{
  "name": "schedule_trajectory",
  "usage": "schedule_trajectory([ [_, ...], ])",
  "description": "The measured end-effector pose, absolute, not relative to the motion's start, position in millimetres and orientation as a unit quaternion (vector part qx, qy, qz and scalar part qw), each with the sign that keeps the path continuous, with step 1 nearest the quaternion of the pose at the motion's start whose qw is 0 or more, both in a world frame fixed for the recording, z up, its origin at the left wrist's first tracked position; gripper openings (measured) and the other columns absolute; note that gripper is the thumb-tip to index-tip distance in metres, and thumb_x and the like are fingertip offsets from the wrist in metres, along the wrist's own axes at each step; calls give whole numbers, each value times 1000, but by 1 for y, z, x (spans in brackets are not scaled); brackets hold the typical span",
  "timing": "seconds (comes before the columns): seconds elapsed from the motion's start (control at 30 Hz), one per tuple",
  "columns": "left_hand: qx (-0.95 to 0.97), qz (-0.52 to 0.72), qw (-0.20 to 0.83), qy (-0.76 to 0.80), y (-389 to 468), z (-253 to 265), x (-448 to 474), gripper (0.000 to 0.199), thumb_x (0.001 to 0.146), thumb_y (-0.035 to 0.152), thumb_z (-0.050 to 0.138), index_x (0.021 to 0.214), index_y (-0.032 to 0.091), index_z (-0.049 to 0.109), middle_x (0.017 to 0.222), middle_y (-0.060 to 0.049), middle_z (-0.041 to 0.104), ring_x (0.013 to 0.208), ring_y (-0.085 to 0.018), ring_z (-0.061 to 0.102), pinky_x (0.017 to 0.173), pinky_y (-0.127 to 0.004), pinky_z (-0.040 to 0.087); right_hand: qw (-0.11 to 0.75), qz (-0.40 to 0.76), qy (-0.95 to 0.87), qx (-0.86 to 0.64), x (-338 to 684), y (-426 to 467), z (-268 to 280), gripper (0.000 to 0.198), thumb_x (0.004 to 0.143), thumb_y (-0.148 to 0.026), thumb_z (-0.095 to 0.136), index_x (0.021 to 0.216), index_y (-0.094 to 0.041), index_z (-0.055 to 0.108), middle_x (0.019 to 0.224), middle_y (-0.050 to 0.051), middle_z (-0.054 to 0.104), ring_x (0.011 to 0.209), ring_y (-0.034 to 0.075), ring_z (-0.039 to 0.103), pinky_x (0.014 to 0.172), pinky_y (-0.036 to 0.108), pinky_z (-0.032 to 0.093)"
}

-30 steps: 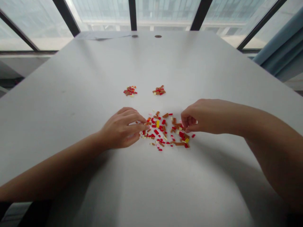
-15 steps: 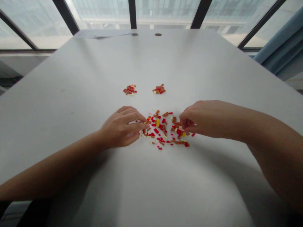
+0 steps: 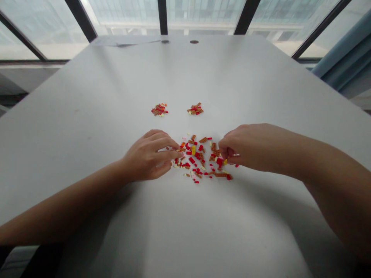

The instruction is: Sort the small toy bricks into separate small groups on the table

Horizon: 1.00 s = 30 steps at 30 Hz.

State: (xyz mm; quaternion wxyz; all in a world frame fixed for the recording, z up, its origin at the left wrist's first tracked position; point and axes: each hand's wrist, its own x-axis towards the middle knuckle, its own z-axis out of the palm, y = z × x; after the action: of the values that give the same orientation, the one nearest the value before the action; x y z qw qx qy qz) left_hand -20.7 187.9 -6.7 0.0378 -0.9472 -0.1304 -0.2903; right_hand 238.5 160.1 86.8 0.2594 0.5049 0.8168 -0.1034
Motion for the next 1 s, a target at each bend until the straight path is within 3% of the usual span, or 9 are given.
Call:
schedule_trajectory([
  [0.27,-946,-294,36,-130,188,-6,-19,29,88,8,58,111,25,64,102,-3,76,93,-16,70,92,-36,54,278,-94,817,496,233,160,84,18,79,-14,58,71,-22,72,79,6,71,64,18,58,56,30,31],
  [0.47,-945,-296,41,-131,188,-6,-19,28,89,10,58,111,25,65,102,-3,76,92,-16,70,92,-35,53,261,-113,818,500,230,160,86,21,74,-10,58,70,-23,74,76,6,71,66,19,61,57,30,33],
  [1.0,-947,-290,38,-133,190,-10,-22,29,88,10,58,113,26,65,104,-2,76,95,-15,70,93,-34,53,254,-144,832,471,242,154,90,18,70,-10,55,59,-22,60,59,2,61,49,14,49,51,29,28],
])
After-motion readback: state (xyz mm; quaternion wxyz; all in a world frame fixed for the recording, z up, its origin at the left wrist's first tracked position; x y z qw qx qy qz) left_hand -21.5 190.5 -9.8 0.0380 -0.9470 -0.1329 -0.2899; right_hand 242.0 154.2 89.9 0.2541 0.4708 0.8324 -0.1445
